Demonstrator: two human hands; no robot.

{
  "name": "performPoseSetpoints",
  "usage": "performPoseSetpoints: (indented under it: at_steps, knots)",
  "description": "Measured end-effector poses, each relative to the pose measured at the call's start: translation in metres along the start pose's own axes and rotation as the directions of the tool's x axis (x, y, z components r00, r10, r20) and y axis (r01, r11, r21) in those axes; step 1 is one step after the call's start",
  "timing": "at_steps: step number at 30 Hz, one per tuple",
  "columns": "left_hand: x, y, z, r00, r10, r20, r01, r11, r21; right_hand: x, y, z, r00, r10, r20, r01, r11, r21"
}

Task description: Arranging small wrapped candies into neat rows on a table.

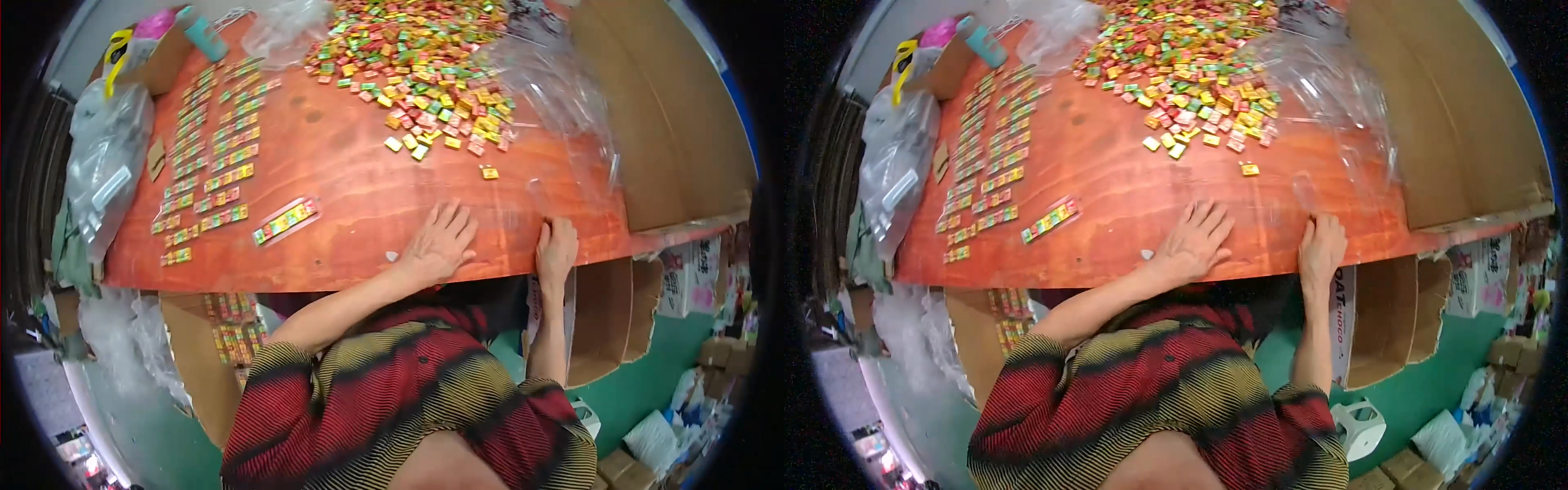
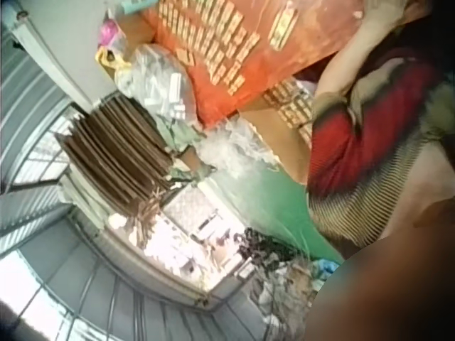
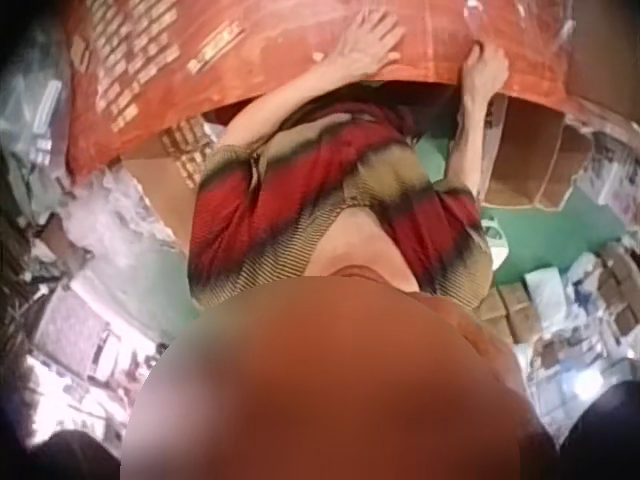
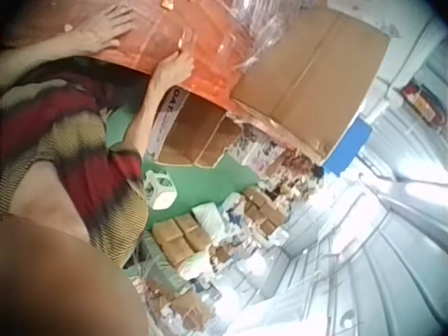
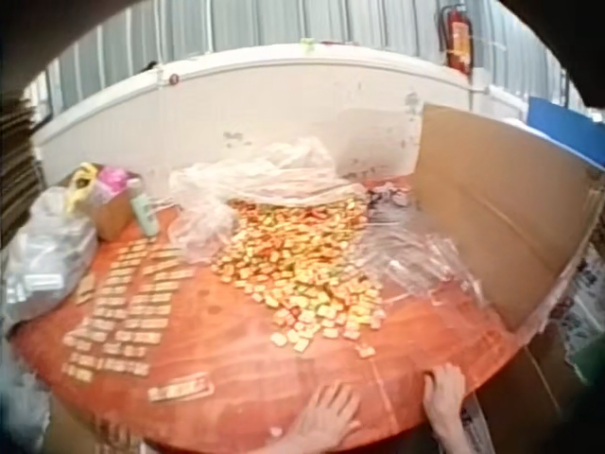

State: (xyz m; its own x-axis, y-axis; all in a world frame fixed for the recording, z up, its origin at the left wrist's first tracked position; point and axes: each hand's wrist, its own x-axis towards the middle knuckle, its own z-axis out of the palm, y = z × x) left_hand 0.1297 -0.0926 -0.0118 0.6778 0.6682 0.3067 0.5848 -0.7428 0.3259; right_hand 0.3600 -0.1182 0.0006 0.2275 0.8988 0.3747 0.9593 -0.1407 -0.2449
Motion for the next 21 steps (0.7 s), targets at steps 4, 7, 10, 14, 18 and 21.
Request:
performPoseSetpoints:
  at_steps: [4,7,10,14,18,21]
  knots:
    - [-0.028,-0.008,-0.014,0.999,-0.020,-0.025,0.020,0.999,0.030,-0.008,-0.022,-0.006,0.984,-0.178,0.021,0.176,0.982,0.066]
    - [-0.042,-0.015,-0.022,0.988,-0.117,-0.103,0.120,0.993,0.022,-0.002,-0.038,-0.010,0.972,-0.231,0.030,0.227,0.969,0.102]
    - [-0.071,-0.026,-0.059,0.940,-0.330,-0.086,0.341,0.920,0.193,-0.007,-0.060,-0.008,0.953,-0.302,-0.007,0.294,0.923,0.248]
    - [-0.112,-0.061,-0.069,0.804,-0.544,-0.239,0.594,0.744,0.305,-0.026,-0.099,-0.005,0.833,-0.526,0.171,0.444,0.820,0.361]
    - [-0.127,-0.067,-0.083,0.766,-0.617,-0.182,0.643,0.743,0.186,-0.032,-0.109,0.009,0.800,-0.574,0.176,0.477,0.786,0.394]
    - [-0.152,-0.064,-0.084,0.783,-0.602,-0.158,0.622,0.766,0.163,-0.028,-0.106,0.012,0.823,-0.532,0.196,0.422,0.806,0.415]
